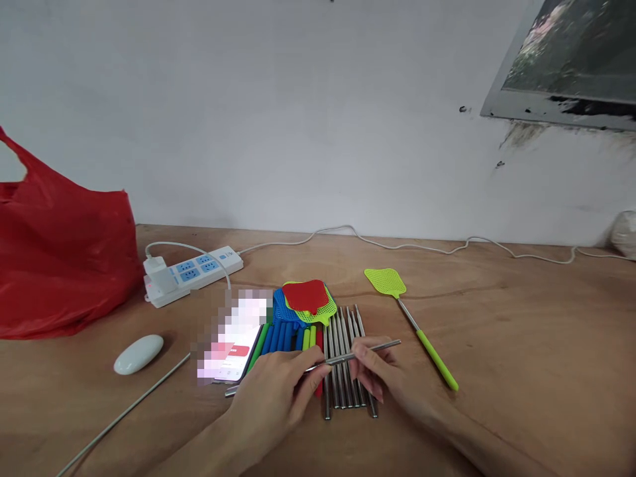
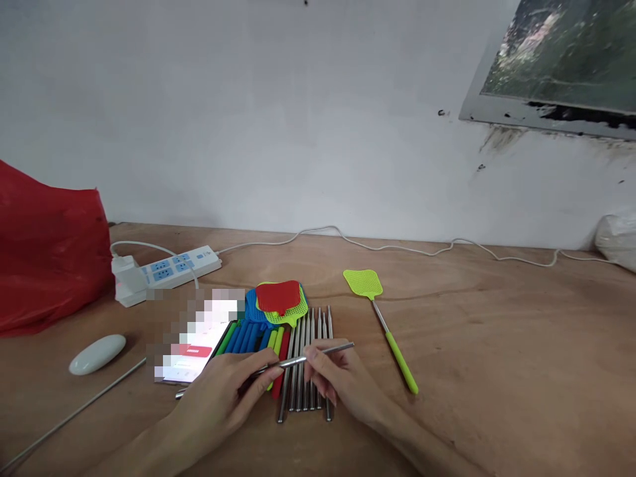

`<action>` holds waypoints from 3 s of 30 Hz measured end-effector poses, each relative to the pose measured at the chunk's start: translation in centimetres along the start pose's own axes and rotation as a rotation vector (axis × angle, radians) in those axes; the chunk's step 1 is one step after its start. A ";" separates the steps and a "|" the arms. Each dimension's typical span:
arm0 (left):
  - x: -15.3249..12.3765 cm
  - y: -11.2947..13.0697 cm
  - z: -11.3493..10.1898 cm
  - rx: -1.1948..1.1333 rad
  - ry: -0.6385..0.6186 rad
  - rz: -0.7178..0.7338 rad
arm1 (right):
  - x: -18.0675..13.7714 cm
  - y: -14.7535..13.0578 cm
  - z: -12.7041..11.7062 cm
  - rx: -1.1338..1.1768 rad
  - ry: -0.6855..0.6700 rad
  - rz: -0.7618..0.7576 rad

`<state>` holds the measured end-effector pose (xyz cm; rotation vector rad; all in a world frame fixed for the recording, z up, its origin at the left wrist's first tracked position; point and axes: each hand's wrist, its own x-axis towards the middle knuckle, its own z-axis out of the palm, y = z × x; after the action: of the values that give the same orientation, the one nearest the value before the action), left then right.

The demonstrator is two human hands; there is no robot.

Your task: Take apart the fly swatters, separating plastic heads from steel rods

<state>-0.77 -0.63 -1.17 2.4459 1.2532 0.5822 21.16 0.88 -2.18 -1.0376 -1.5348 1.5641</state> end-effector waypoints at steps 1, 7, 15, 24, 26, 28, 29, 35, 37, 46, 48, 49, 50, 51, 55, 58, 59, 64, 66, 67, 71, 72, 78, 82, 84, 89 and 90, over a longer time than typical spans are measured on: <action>0.0 0.1 0.0 -0.011 -0.006 0.011 | -0.1 -0.1 0.0 -0.015 -0.015 0.009; 0.2 0.8 -0.1 -0.058 0.006 0.048 | -0.5 -0.3 -0.3 0.004 0.041 -0.049; 0.1 0.5 -0.5 -0.041 0.004 0.021 | -0.6 -0.8 -1.4 -0.020 0.076 -0.116; 0.0 -0.2 -1.5 -0.038 -0.047 -0.036 | 0.2 0.0 -2.1 0.110 0.286 -0.122; 0.1 -0.7 -1.8 -0.007 -0.040 -0.065 | 0.7 0.3 -2.7 0.098 0.476 -0.178; 0.2 -1.2 -2.0 0.009 -0.025 -0.081 | 1.1 0.4 -3.1 0.088 0.646 -0.245; 0.2 -1.4 -1.9 0.012 -0.013 -0.086 | 1.3 0.4 -3.3 0.100 0.699 -0.273; 0.2 -1.7 -1.5 0.037 0.016 -0.137 | 1.4 0.5 -2.8 0.240 0.778 -0.353; 0.3 -1.7 -1.4 0.035 0.019 -0.144 | 1.5 0.5 -2.6 0.262 0.796 -0.351; 0.3 -1.7 -1.4 -0.001 0.052 -0.124 | 1.8 0.6 -3.2 0.263 0.849 -0.314; 0.3 -1.7 -1.4 -0.004 0.055 -0.129 | 1.8 0.8 -3.4 0.204 0.839 -0.307; 0.3 -1.6 -1.5 -0.006 0.056 -0.130 | 1.7 0.9 -3.4 0.183 0.833 -0.306; 0.2 -1.6 -1.5 -0.008 0.058 -0.128 | 1.6 0.9 -3.5 0.173 0.824 -0.307; 0.2 -1.6 -1.5 -0.010 0.059 -0.123 | 1.5 0.9 -3.5 0.175 0.815 -0.310; 0.2 -1.7 -1.4 -0.010 0.068 -0.100 | 1.2 0.7 -3.4 0.187 0.794 -0.320; 0.2 -1.7 -1.3 -0.018 0.076 -0.100 | 1.0 0.6 -3.1 0.098 0.789 -0.326; 0.2 -1.7 -1.2 -0.025 0.079 -0.102 | 1.0 0.6 -3.1 0.065 0.789 -0.329; 0.1 -1.3 -1.0 -0.070 0.083 -0.096 | 0.2 1.4 -2.5 -0.033 0.649 -0.301; 0.2 -1.2 -1.0 -0.084 0.093 -0.108 | -0.1 1.6 -2.1 -0.045 0.548 -0.283; 0.2 -1.2 -1.0 -0.090 0.095 -0.115 | -0.2 1.7 -2.0 -0.048 0.517 -0.279; 0.3 -1.4 -0.9 -0.095 0.078 -0.117 | -0.3 1.5 -1.9 -0.067 0.489 -0.271; 0.4 -1.5 -0.9 -0.096 0.077 -0.114 | -0.2 1.5 -1.9 -0.064 0.489 -0.269; 0.6 -1.6 -1.0 -0.106 0.108 -0.102 | 0.1 0.7 -2.2 -0.041 0.515 -0.256; 0.7 -1.7 -1.1 -0.100 0.116 -0.124 | -0.2 0.7 -2.2 -0.087 0.497 -0.249; 0.7 -1.8 -1.1 -0.103 0.115 -0.138 | -0.3 1.1 -2.4 -0.127 0.484 -0.251; 0.6 -1.6 -0.8 -0.141 0.070 -0.176 | -0.1 2.2 -3.1 -0.317 0.563 -0.307; 0.6 -1.5 -0.8 -0.154 0.060 -0.183 | -0.1 2.3 -3.2 -0.336 0.573 -0.317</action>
<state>-1.91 0.76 -1.09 2.1762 1.3830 0.6784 24.16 2.05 -4.42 -1.2197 -1.4768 0.7185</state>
